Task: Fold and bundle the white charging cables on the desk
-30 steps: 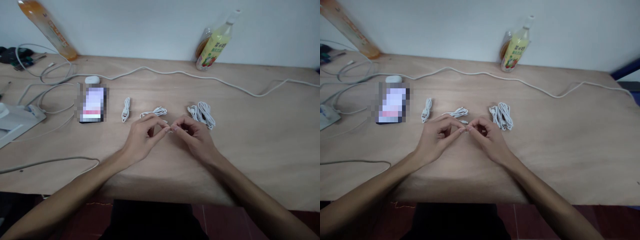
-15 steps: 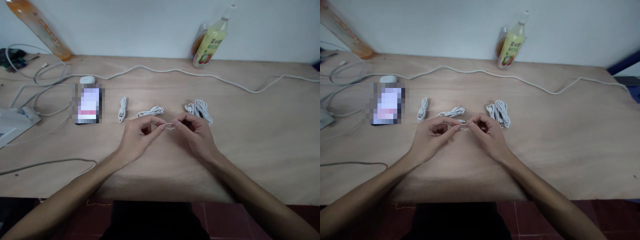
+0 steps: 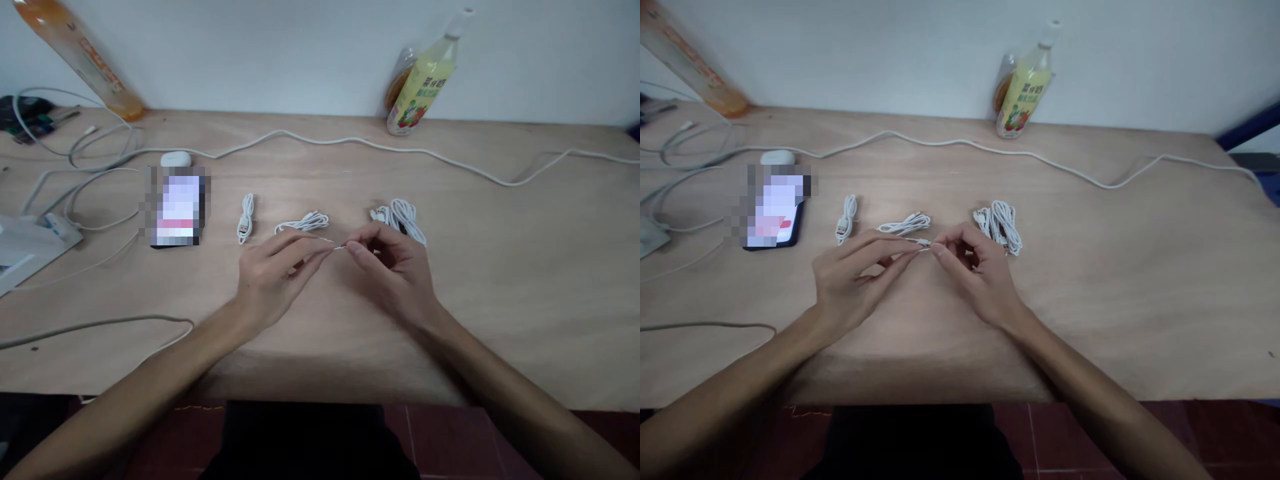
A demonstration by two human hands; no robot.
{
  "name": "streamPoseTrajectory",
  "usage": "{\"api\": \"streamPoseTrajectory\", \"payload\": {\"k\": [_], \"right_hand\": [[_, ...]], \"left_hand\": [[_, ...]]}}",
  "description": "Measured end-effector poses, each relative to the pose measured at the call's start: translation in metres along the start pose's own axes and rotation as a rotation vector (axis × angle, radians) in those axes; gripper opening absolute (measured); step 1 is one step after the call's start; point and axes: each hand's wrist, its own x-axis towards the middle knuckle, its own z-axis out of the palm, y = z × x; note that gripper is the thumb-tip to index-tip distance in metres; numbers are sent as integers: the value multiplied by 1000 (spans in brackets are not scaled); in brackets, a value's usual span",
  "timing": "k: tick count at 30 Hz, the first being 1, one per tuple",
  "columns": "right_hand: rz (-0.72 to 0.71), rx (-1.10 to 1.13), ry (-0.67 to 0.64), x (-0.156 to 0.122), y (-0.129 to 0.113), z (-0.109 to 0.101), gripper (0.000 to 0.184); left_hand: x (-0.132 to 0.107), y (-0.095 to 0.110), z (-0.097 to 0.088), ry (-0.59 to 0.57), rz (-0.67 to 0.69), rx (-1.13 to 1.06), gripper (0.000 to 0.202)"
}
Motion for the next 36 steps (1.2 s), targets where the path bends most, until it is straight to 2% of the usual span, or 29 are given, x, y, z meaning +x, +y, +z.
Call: {"api": "streamPoseTrajectory", "payload": {"k": [6, 12, 15, 19, 27, 32, 36], "right_hand": [[96, 82, 57, 1, 2, 0, 22], [324, 330, -66, 6, 4, -1, 45], [385, 403, -88, 7, 2, 1, 46], [437, 395, -80, 6, 0, 2, 44], [438, 386, -72, 6, 0, -1, 38], [393, 284, -97, 6, 2, -2, 30], [283, 163, -85, 6, 1, -2, 25]], "left_hand": [[1, 2, -5, 10, 103, 115, 15], [-2, -1, -4, 7, 184, 137, 19], [-4, -4, -3, -17, 225, 145, 21], [-6, -8, -2, -31, 283, 130, 23], [-6, -10, 0, -35, 282, 190, 24], [-5, -8, 1, -17, 284, 203, 19], [-2, -1, 3, -5, 178, 153, 7]]}}
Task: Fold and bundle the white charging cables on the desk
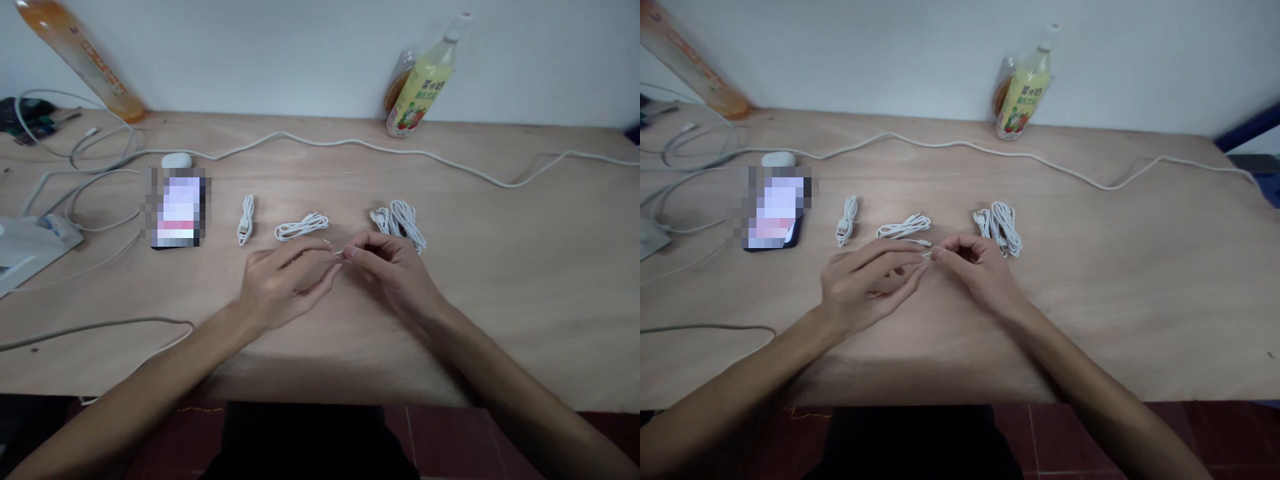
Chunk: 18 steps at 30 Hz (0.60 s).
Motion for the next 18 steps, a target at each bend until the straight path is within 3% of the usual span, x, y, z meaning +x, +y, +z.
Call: {"api": "streamPoseTrajectory", "payload": {"k": [5, 18], "right_hand": [[-101, -132, -29, -2, 0, 0, 24], [-137, -182, -28, -4, 0, 1, 25]], "left_hand": [[2, 3, -1, -49, -146, -65, 5], [-1, -1, 0, -80, -136, -124, 8]]}}
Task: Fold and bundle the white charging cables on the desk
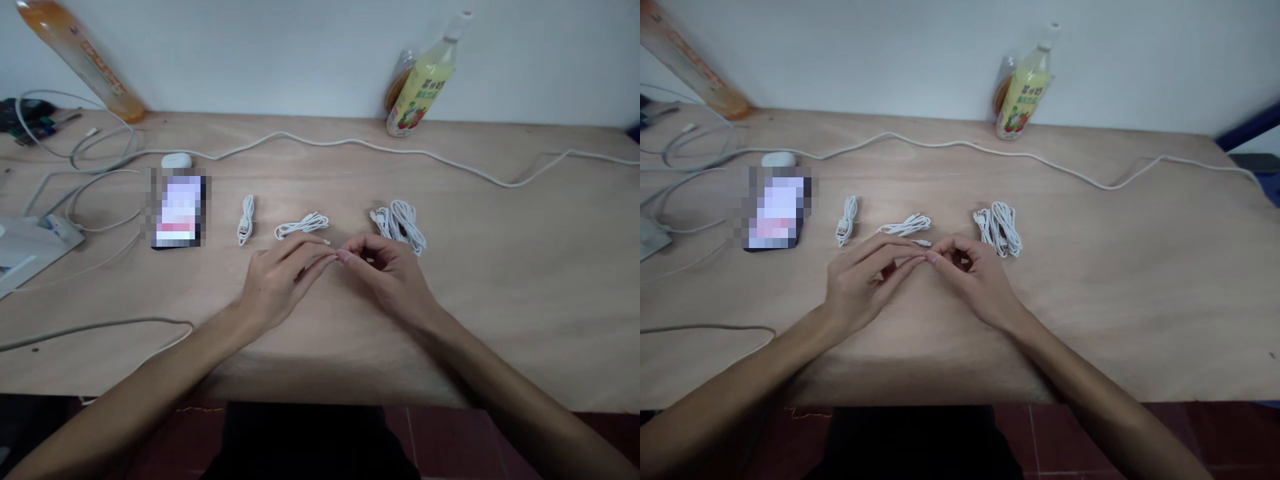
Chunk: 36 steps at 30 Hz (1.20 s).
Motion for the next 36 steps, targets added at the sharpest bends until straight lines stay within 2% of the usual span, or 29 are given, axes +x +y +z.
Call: {"api": "streamPoseTrajectory", "payload": {"k": [10, 16, 21, 28, 32, 36], "right_hand": [[-195, -173, 83, -4, 6, 5, 12], [-292, -271, 44, -4, 8, 3, 10], [-380, -384, 5, -2, 9, -2, 12], [-429, -421, -45, 0, 7, -6, 11], [-461, -421, -6, -1, 9, -4, 12], [-401, -373, 24, -3, 12, -2, 7]], "left_hand": [[0, 0, 1, -21, -33, 39, 10], [2, 3, -2, -69, -108, -34, 11], [6, 4, -4, -127, -260, -173, 14], [10, 3, -4, -205, -509, -546, 17], [11, 1, -3, -206, -578, -655, 20], [11, -1, -1, -146, -588, -658, 20]]}}
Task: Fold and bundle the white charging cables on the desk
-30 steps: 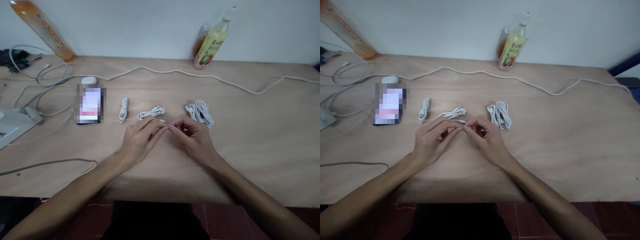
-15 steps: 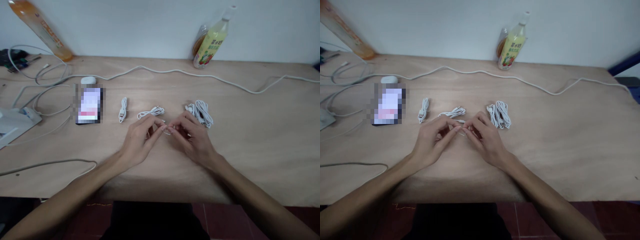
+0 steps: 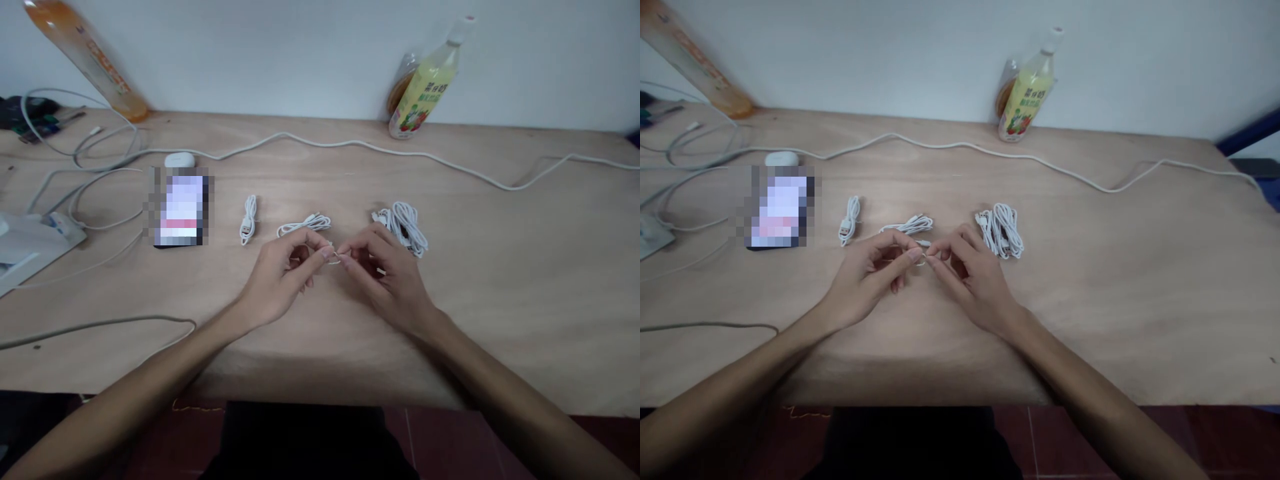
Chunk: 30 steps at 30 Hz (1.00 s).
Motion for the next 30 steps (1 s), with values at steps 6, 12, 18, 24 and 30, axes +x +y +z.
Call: {"api": "streamPoseTrajectory", "payload": {"k": [6, 12, 18, 24, 30], "right_hand": [[77, 26, 33, -2, -1, 2, 7], [-85, -72, 102, -1, -1, 3, 8], [-181, -128, 115, -1, 1, 3, 10], [-211, -107, 98, -1, 1, 1, 12], [-194, -71, 93, 1, 1, -1, 11]], "left_hand": [[0, 1, 0, 16, 16, 35, 23], [-1, 4, -1, -13, -10, 21, 27], [-1, 7, -1, -46, -39, -5, 30], [-1, 9, -1, -67, -60, -21, 26], [0, 9, -2, -96, -89, -84, 26]]}}
